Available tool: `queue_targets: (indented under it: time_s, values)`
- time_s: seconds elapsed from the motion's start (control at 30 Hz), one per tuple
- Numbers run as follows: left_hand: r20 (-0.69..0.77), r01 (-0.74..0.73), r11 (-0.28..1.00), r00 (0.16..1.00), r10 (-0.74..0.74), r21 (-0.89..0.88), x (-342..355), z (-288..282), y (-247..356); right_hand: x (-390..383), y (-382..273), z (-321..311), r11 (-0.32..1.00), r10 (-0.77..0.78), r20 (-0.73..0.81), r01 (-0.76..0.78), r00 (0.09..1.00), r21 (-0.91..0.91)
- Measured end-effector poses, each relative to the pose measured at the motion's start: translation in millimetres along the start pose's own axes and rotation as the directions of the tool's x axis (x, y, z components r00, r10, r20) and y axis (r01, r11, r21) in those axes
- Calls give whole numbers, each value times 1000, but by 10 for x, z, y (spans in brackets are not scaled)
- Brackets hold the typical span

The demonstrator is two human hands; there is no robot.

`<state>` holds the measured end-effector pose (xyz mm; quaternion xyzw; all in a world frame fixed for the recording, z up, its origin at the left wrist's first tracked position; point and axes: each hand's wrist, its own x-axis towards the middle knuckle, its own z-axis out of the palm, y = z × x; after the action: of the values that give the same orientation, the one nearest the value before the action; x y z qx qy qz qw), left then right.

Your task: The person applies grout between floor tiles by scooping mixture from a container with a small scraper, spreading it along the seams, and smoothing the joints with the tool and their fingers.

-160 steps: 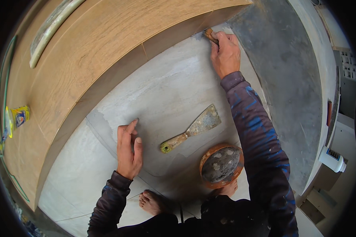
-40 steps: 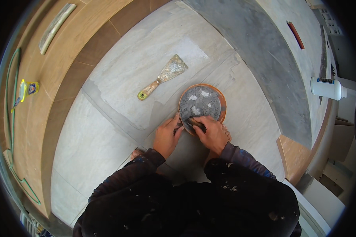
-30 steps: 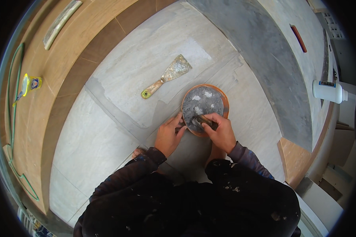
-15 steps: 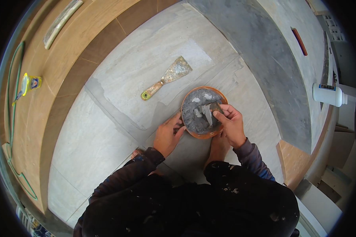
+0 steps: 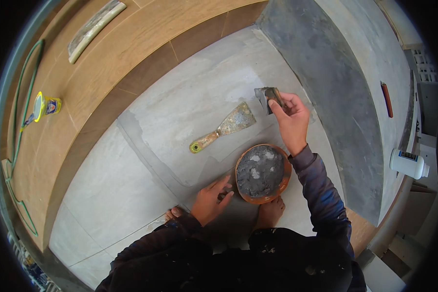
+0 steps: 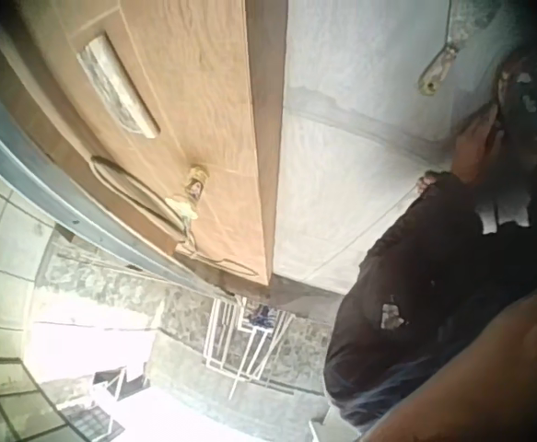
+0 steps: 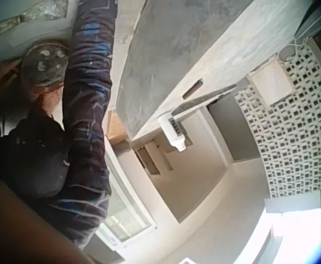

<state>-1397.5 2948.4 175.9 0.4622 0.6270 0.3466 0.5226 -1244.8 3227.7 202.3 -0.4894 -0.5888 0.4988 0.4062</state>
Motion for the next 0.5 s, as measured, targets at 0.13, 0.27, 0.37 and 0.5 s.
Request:
queue_targets:
  time_s: [0.13, 0.27, 0.37, 0.5]
  values:
    - [3, -6, 1000, 1000, 6, -10, 339, -192, -153, 1312, 411, 570, 885, -315, 37, 308, 948, -350]
    - [55, 27, 1000, 998, -28, 11, 700, -317, -311, 2181, 964, 972, 596, -590, 149, 553, 794, -583]
    - [77, 10, 1000, 997, -10, 4, 994, -406, -455, 2598, 1254, 1163, 490, -654, 212, 620, 727, -614]
    - [93, 18, 999, 996, -15, -30, 1323, -431, -633, 2852, 1439, 1357, 390, -682, 269, 649, 680, -654]
